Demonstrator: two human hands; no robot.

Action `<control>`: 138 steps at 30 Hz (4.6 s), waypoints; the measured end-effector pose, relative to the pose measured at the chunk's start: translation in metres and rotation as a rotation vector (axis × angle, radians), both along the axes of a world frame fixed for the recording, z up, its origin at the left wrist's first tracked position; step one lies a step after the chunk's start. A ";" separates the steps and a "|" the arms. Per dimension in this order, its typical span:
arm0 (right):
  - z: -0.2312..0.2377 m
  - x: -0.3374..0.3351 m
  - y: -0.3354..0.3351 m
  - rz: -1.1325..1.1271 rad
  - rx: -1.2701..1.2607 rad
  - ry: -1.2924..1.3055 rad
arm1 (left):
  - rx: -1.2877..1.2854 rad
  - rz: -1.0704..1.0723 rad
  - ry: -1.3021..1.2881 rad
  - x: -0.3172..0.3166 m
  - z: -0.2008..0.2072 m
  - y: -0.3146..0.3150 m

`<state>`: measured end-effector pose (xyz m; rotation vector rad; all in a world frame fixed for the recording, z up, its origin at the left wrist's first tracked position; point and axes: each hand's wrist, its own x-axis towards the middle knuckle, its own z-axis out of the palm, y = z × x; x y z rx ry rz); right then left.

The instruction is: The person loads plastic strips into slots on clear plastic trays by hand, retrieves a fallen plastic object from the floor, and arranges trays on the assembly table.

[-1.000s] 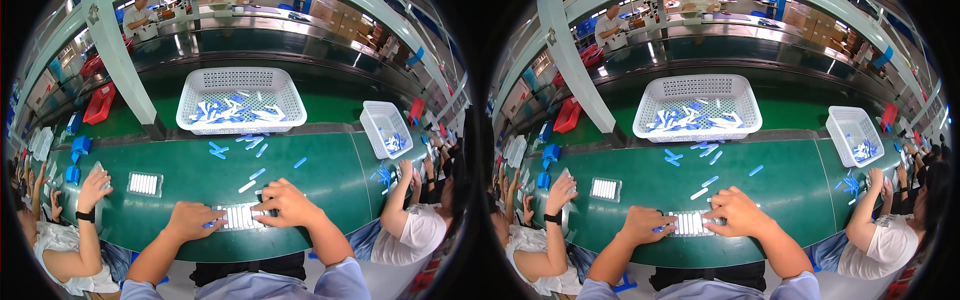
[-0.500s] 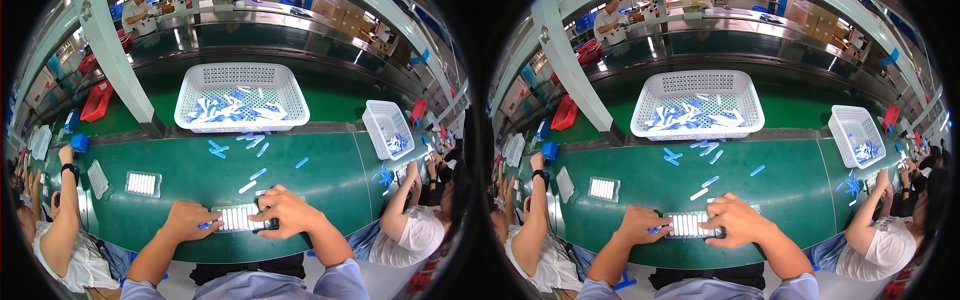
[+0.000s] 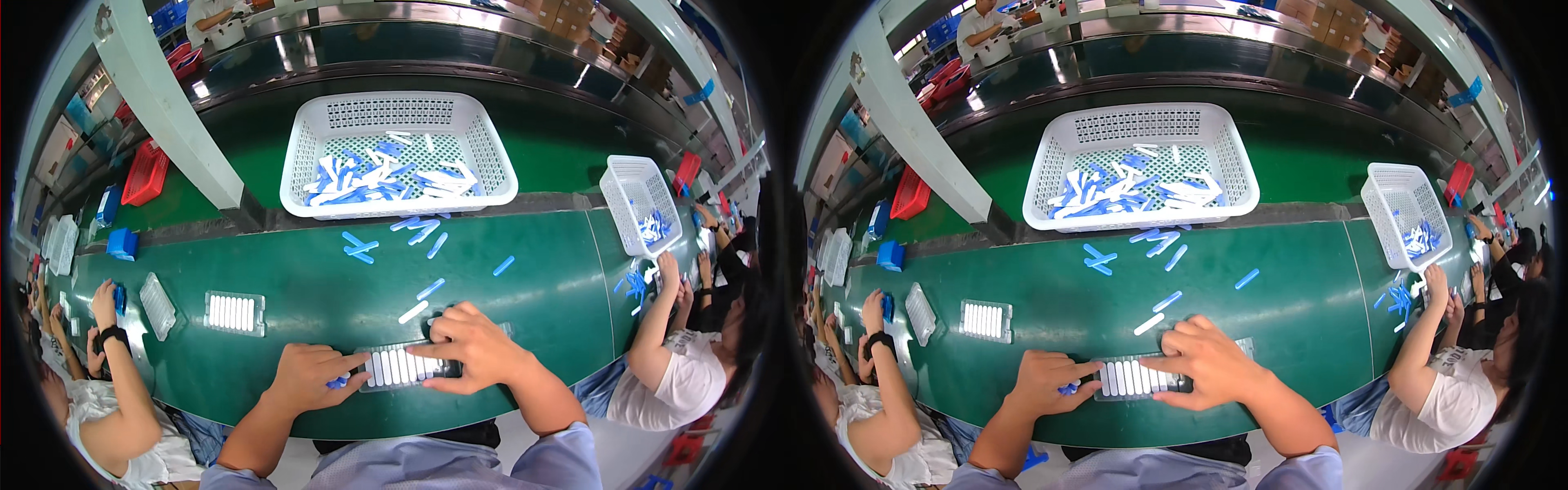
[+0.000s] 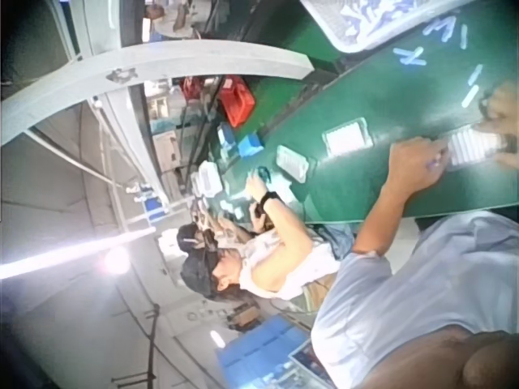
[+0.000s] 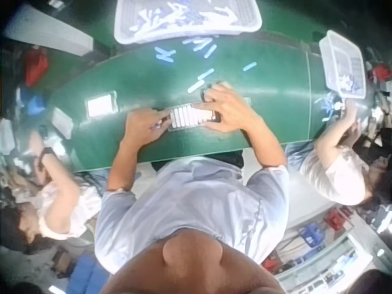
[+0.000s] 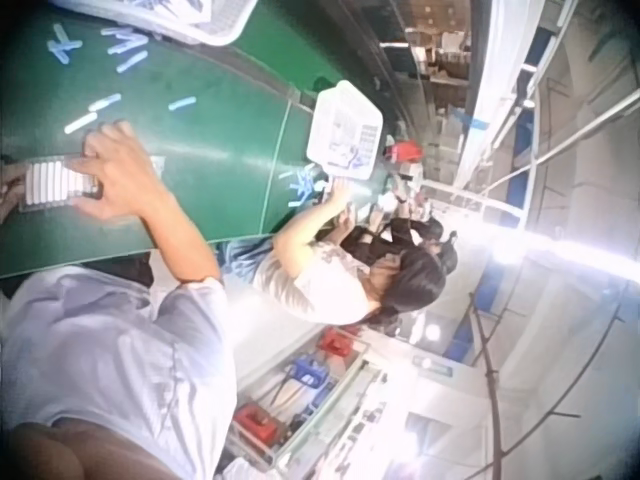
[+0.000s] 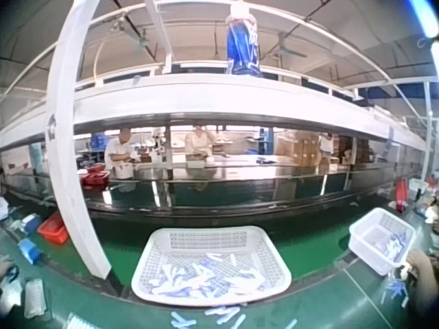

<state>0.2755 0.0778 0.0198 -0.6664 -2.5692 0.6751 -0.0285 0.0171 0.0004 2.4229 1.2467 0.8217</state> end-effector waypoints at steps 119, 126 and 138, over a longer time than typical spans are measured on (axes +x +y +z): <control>0.021 0.024 -0.035 -0.061 -0.475 0.149 | -1.121 -0.024 -1.081 0.111 0.021 -0.050; 0.018 0.041 -0.013 -0.008 -0.261 0.274 | -1.505 -0.094 -1.217 0.096 0.021 -0.040; 0.020 0.043 -0.035 -0.213 -0.768 0.360 | -1.108 0.156 -0.996 0.115 0.018 -0.048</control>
